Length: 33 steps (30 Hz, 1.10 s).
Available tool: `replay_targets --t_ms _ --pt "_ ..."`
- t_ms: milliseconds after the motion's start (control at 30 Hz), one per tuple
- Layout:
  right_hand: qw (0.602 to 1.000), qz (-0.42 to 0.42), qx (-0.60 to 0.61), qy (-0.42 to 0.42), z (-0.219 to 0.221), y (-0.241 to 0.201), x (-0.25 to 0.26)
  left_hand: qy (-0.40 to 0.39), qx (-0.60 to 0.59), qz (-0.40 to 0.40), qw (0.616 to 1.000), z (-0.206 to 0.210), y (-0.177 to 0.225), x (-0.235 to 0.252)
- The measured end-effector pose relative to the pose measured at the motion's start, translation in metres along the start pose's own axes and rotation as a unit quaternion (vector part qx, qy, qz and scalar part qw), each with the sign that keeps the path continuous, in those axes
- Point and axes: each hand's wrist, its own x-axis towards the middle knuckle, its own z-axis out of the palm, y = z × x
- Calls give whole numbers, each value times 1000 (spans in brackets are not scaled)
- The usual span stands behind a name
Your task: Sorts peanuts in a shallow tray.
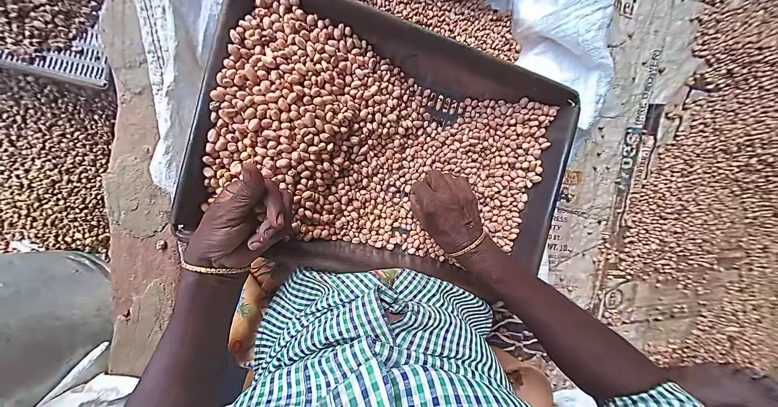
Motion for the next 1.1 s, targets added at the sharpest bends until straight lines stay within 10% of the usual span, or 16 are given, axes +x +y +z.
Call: replay_targets --t_ms 67,167,267,467,600,733,1100 --pt "981 65 179 -20 -16 12 8 5 1 5 1000 2 0 1" --pt "822 113 559 12 -34 37 19 18 5 10 1000 2 -1 -1" --pt "717 128 678 -100 -37 32 23 3 5 5 1000 1 0 2" --pt "840 33 174 -514 -62 -23 81 -3 -29 -5 1000 7 -1 4" --pt "944 -116 255 -174 -81 -67 146 29 -36 -14 999 14 2 7" --pt "906 -180 375 75 -104 -106 209 35 -37 -2 999 12 2 6" --pt "992 -21 108 56 -3 106 79 1 -3 10 1000 4 -4 4"
